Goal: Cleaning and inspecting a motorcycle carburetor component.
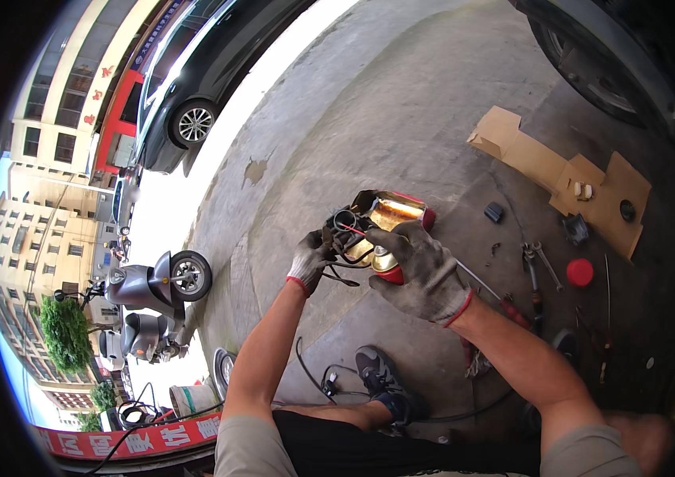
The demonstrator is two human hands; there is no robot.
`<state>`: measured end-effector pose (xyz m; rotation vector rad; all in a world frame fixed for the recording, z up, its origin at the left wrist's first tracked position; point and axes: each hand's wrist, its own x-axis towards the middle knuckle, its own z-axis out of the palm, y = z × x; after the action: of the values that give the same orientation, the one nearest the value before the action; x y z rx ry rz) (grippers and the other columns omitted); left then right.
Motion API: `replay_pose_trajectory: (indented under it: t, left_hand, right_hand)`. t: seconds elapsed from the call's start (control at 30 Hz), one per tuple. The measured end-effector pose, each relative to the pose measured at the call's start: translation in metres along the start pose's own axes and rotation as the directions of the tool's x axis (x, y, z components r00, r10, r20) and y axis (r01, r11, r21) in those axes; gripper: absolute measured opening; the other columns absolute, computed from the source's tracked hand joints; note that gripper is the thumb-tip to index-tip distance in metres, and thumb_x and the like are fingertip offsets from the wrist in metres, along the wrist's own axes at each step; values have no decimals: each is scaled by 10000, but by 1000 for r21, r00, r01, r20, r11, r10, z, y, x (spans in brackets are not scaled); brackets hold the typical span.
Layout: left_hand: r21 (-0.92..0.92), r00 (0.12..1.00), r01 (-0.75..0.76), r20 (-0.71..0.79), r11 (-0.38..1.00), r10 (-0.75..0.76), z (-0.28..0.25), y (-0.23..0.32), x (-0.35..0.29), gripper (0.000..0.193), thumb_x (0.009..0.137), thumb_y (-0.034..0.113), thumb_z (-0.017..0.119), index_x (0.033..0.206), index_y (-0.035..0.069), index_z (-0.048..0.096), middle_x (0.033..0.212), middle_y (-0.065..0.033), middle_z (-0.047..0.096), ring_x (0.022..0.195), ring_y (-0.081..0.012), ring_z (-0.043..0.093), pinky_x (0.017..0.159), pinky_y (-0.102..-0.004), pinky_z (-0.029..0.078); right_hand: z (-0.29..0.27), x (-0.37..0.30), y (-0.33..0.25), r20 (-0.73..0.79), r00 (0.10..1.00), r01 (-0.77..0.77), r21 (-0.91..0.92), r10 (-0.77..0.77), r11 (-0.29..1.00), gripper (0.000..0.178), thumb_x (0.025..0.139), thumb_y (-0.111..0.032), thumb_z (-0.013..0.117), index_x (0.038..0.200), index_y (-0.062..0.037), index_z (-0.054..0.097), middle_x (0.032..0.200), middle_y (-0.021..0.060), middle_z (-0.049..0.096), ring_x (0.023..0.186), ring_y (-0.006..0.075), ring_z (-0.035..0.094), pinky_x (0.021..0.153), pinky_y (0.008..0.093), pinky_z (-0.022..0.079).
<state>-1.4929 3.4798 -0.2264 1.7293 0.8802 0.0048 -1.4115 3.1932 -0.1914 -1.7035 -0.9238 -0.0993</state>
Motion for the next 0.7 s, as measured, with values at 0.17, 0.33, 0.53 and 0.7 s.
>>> replay_pose_trajectory:
  t: [0.17,0.33,0.53,0.7]
  left_hand:
    - [54,1000,-8,-4,998,8,-4,-3,2,413,926,166,685,1240,-60,540,1065,-88,674,868,-142,634,697,-266,482]
    - [71,1000,0,-28,997,2,-3,-4,3,395,937,187,681,1223,-48,542,1060,-90,674,862,-138,632,692,-273,485]
    - [28,1000,-6,-14,1000,6,-5,-6,4,363,939,137,665,1220,-55,537,1065,-93,676,854,-140,636,684,-263,491]
    - [33,1000,-16,-12,999,16,-7,-7,4,358,934,107,660,1222,-62,532,1069,-96,677,858,-141,641,683,-259,495]
  right_hand:
    - [0,-1,3,-14,999,-37,-32,36,999,696,683,-186,809,1313,-177,513,1100,149,530,962,347,612,779,460,536]
    - [3,-3,12,-55,998,11,-47,-13,999,717,708,-257,797,1348,-238,472,1115,159,525,884,379,632,692,480,550]
    - [-1,-1,3,23,999,-26,-18,26,1000,732,699,-255,801,1352,-231,471,1126,168,520,886,378,629,699,474,550]
    - [4,-3,6,-58,998,22,-57,-25,998,741,694,-255,804,1355,-218,470,1136,165,509,876,376,632,690,476,551]
